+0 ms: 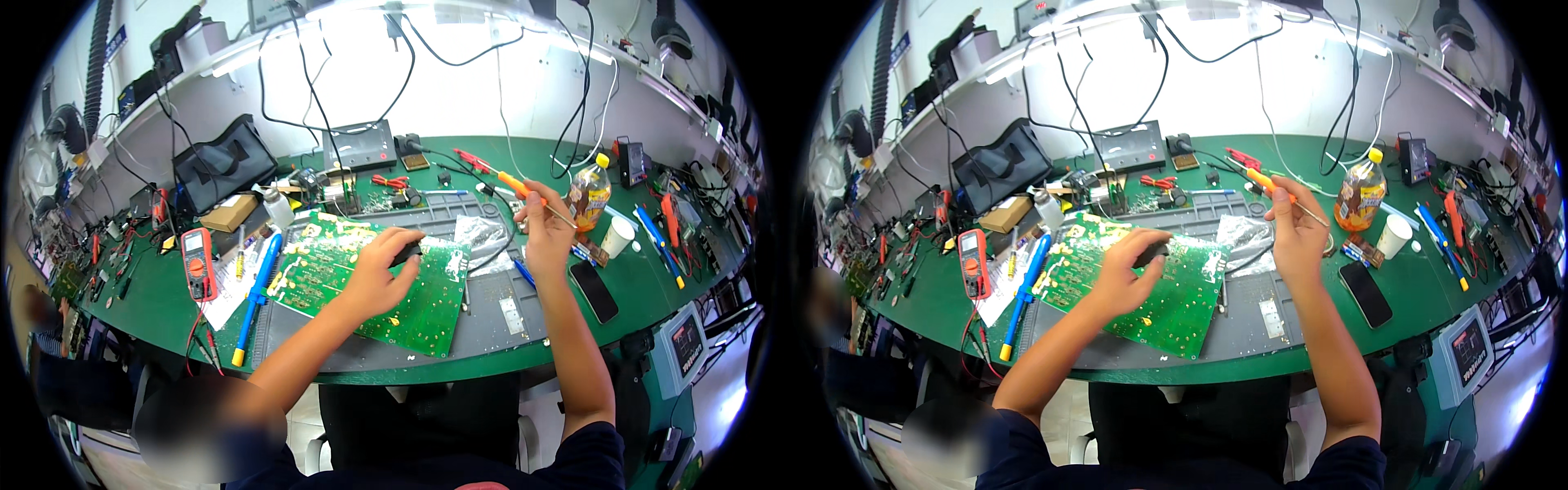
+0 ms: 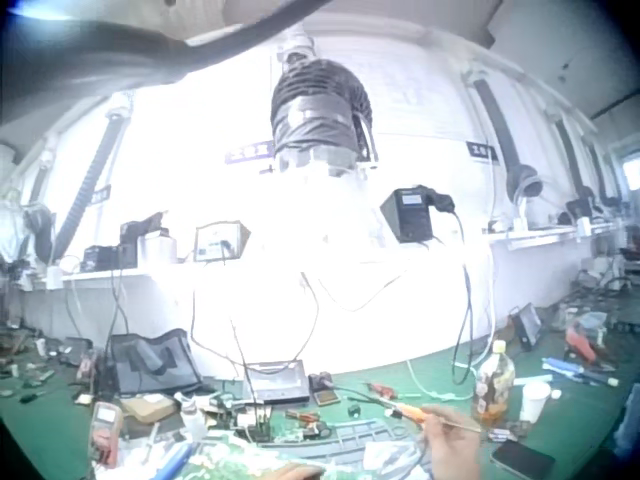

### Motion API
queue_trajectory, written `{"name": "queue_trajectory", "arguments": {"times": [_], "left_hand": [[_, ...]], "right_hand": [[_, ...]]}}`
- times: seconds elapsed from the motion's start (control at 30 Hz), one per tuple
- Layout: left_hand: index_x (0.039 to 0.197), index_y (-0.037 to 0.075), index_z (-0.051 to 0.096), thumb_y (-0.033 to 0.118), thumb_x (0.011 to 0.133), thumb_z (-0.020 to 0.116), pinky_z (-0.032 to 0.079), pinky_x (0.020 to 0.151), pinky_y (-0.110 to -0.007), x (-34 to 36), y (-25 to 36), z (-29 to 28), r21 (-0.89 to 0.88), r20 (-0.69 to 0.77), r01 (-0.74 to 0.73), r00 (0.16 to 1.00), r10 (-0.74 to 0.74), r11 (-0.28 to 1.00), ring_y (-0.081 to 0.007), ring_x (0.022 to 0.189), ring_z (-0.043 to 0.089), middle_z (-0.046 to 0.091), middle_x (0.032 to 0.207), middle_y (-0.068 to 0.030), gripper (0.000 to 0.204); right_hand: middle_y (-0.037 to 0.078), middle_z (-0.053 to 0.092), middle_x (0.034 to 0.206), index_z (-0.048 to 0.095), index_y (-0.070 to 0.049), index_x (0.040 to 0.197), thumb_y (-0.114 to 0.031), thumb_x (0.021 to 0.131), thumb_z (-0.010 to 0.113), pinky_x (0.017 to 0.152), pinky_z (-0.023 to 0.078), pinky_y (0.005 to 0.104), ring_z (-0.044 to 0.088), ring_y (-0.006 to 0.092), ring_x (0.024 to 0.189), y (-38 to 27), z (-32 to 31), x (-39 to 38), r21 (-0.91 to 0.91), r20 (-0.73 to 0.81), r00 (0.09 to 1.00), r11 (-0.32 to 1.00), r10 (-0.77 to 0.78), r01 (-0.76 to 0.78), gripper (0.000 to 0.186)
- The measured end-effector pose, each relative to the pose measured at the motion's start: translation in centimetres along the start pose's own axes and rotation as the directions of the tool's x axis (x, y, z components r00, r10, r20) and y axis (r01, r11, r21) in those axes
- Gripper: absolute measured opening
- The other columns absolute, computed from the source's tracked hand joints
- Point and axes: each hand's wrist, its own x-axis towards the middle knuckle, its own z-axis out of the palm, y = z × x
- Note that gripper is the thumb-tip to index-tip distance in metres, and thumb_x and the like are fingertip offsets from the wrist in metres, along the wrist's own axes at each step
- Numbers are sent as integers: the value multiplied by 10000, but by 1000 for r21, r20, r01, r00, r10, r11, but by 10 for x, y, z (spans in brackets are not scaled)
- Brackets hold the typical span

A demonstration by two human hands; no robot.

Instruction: The person holds a black connector against a green circuit board and uses a small orange-handled screwdriver to press or align pins on the component.

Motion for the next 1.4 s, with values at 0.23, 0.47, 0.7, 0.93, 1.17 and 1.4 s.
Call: {"name": "queue_trajectory", "arguments": {"times": [0.23,0.47,0.7,0.93,1.17,1.4], "left_hand": [[1101,-30,641,64,866,585,516,784,-374,20,-2,28,-57,-27,103,994,-104,993,-320,863,648,657,954,-178,259],[1221,20,629,139,919,590,513,822,-382,11,-51,46,82,1,127,992,-128,988,-315,934,649,665,1128,-179,327],[1190,24,610,69,915,563,500,861,-430,3,-42,45,146,61,91,993,-101,985,-375,990,620,641,1074,-191,283],[1161,-15,602,35,909,539,492,806,-443,1,-39,52,-8,64,24,998,-23,1000,-377,925,618,631,1002,-192,264],[1136,-20,605,48,912,531,495,789,-449,2,-38,50,-21,52,9,999,-8,1000,-387,885,623,640,933,-203,245],[1118,-19,604,46,912,529,496,786,-441,-2,-41,51,9,83,8,997,-9,1000,-378,882,620,634,940,-195,229]], "right_hand": [[55,667,946,688,-21,1145,-117,962,641,578,451,202,592,81,739,60,12,4,-202,93,991,972,-100,118,211],[105,711,901,690,-11,1164,-47,918,671,652,504,247,648,114,781,70,23,-17,-180,274,961,979,-40,92,249],[75,707,1110,599,-75,1321,-112,829,773,633,492,255,640,129,853,45,26,-29,-350,470,877,933,99,83,523],[164,500,1457,322,-82,1532,-322,785,816,763,542,322,620,252,1132,52,26,-31,-241,512,856,968,62,74,927],[156,495,1459,355,-74,1513,-290,813,791,805,544,344,608,258,1153,51,24,-30,-284,496,862,958,106,45,853],[146,511,1442,413,-54,1479,-307,902,704,812,542,338,624,245,1124,51,24,-32,-283,499,860,958,107,46,694]]}}
